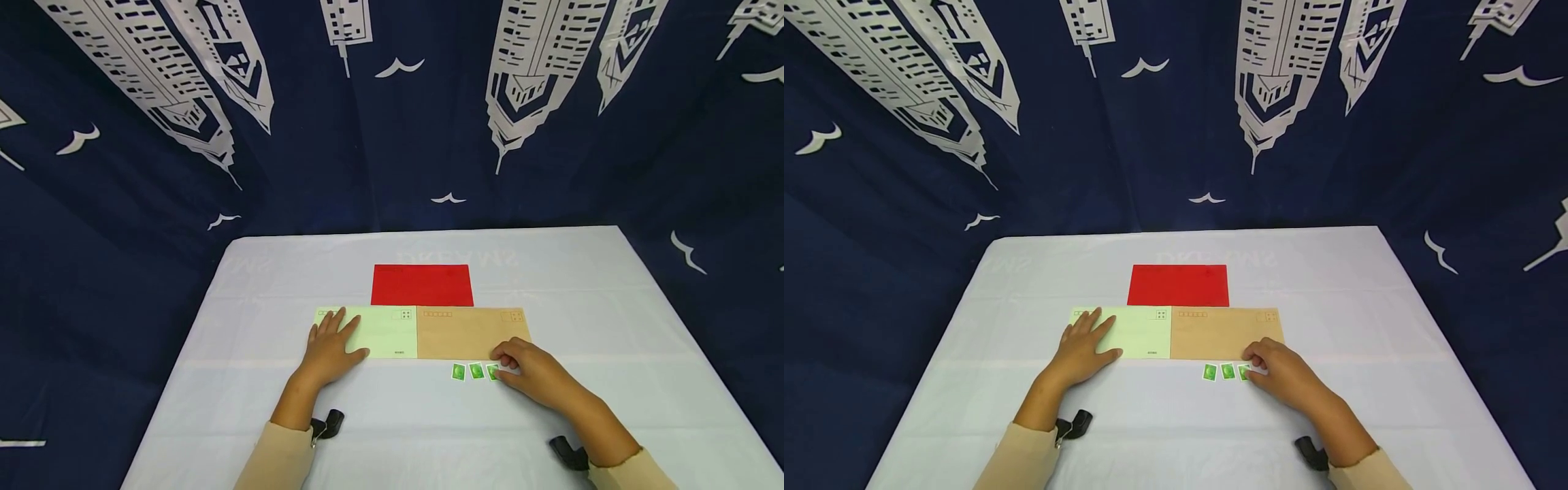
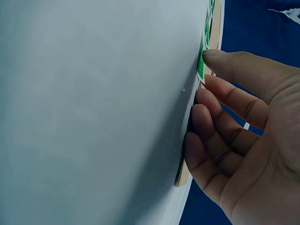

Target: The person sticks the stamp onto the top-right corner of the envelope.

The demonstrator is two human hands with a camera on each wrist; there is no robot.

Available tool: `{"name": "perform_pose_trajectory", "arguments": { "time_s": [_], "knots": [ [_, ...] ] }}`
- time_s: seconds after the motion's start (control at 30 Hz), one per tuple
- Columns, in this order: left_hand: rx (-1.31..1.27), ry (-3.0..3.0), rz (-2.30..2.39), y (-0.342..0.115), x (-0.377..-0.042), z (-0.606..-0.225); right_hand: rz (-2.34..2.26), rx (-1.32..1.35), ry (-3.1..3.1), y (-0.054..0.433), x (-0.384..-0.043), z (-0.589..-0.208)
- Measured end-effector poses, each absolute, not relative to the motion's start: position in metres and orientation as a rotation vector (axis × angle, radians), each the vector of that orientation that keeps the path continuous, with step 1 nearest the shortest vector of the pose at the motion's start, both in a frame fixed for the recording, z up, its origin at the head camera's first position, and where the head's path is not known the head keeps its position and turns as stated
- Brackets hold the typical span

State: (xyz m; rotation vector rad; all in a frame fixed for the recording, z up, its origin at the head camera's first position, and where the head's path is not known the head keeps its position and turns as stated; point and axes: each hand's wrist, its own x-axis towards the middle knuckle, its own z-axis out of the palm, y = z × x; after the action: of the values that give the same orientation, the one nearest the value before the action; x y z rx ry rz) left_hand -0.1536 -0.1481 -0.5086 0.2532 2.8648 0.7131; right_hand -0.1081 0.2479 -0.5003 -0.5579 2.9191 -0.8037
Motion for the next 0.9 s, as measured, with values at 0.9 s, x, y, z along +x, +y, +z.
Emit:
{"name": "perform_pose_trajectory", "arguments": {
  "time_s": [0.9],
  "knots": [
    [0.272,2.868,0.686,-0.1494,-0.1533,-0.5069,-0.823,-0.552,2.921,0.2452,-0.1079,-0.4985]
  ]
}}
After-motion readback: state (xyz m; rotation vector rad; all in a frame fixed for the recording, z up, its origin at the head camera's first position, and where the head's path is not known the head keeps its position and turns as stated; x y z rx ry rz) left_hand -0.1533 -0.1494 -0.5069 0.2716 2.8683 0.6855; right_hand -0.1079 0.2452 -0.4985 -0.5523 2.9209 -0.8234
